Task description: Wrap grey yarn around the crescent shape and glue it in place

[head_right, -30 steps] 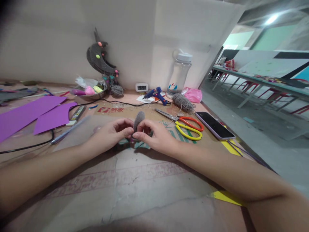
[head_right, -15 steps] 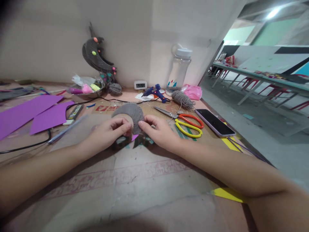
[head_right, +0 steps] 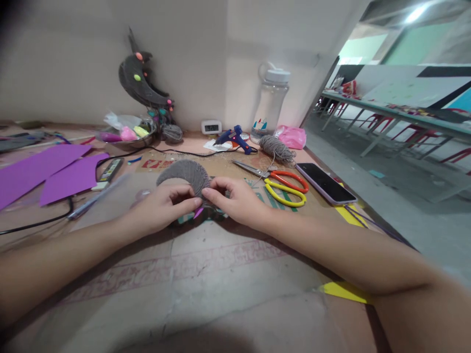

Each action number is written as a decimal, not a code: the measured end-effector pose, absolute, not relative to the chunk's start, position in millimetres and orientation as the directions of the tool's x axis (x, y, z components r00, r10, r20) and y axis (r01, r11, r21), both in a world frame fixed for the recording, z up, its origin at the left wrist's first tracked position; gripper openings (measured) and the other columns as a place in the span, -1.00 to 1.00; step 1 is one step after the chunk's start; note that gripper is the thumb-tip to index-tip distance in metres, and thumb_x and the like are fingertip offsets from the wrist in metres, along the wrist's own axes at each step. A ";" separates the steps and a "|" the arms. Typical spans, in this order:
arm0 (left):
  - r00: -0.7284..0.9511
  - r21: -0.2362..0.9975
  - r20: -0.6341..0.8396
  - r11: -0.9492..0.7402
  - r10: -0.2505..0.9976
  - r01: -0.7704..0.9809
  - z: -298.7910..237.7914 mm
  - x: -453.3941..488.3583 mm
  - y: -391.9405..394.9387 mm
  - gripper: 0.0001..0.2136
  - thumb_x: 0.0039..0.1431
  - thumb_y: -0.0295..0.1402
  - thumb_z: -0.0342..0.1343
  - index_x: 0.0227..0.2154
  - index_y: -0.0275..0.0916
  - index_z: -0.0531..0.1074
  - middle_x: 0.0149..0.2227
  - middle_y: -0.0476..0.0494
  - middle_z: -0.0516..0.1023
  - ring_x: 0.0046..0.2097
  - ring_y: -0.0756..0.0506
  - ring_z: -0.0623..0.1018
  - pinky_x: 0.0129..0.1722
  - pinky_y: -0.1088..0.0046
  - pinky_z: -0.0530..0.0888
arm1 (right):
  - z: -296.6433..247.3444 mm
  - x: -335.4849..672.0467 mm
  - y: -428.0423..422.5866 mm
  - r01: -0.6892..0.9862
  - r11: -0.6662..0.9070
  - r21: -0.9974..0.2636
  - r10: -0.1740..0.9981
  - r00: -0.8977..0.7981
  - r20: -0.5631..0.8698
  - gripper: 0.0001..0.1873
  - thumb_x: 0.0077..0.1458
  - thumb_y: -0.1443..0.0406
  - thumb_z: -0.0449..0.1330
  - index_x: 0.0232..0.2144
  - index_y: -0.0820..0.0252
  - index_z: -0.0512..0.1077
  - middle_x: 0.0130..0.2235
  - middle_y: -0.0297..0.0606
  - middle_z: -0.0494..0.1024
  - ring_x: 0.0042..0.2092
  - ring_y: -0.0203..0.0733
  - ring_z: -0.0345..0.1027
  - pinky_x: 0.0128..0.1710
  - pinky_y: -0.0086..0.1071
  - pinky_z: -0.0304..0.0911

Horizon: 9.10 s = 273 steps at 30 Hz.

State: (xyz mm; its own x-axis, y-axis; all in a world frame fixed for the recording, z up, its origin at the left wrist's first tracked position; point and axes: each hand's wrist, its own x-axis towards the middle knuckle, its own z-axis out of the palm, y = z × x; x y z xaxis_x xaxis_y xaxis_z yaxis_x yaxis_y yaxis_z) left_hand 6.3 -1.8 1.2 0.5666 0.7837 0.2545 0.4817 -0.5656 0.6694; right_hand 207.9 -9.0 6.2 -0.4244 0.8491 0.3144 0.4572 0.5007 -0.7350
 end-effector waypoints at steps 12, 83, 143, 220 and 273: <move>0.384 0.826 0.063 -0.264 0.921 0.498 0.7 4.4 -3.0 -0.60 0.18 -0.02 0.04 -0.56 -0.24 0.42 -0.57 0.02 0.41 -0.51 0.00 0.37 -0.50 0.47 0.23 | 13.1 215.4 1.0 0.439 0.547 -0.713 0.815 -0.474 0.334 -0.72 0.22 0.14 0.09 -0.36 0.23 0.44 -0.39 -0.31 0.50 -0.34 -0.28 0.34 -0.32 -0.42 0.21; 0.487 0.896 -0.076 -0.155 0.870 0.416 3.7 7.5 -6.0 -0.62 0.20 -0.07 0.04 -0.60 -0.23 0.43 -0.57 -0.01 0.48 -0.53 0.01 0.38 -0.50 0.48 0.25 | 8.1 236.8 -21.4 0.565 0.815 0.132 0.441 -0.751 0.491 -0.72 0.32 0.23 0.02 -0.19 0.26 0.48 -0.41 -0.22 0.52 -0.39 -0.20 0.26 -0.39 -0.32 0.10; 0.516 0.898 -0.073 -0.168 0.853 0.406 4.1 9.1 -7.1 -0.65 0.22 -0.11 0.03 -0.56 -0.24 0.41 -0.56 0.02 0.48 -0.55 0.05 0.37 -0.54 0.52 0.24 | 3.2 238.0 -18.3 0.517 0.847 0.124 0.385 -0.756 0.529 -0.69 0.33 0.25 0.01 -0.24 0.33 0.49 -0.45 -0.22 0.50 -0.42 -0.23 0.31 -0.41 -0.38 0.13; 0.512 0.889 -0.064 -0.184 0.857 0.420 5.9 6.9 -8.3 -0.63 0.23 -0.09 0.03 -0.58 -0.22 0.42 -0.59 0.04 0.44 -0.58 0.05 0.30 -0.56 0.50 0.18 | 11.0 239.2 -24.2 0.596 0.789 0.147 0.456 -0.729 0.510 -0.70 0.31 0.21 0.04 -0.38 0.24 0.46 -0.50 -0.27 0.52 -0.46 -0.25 0.31 -0.46 -0.39 0.05; 0.551 0.841 -0.083 -0.239 0.830 0.486 7.3 7.2 -12.5 -0.62 0.24 -0.08 0.00 -0.56 -0.24 0.39 -0.63 0.10 0.27 -0.58 0.06 0.25 -0.61 0.52 0.12 | 10.8 242.5 -20.7 0.562 0.819 0.117 0.435 -0.740 0.513 -0.71 0.29 0.19 0.07 -0.34 0.27 0.45 -0.49 -0.26 0.50 -0.45 -0.24 0.29 -0.43 -0.40 0.07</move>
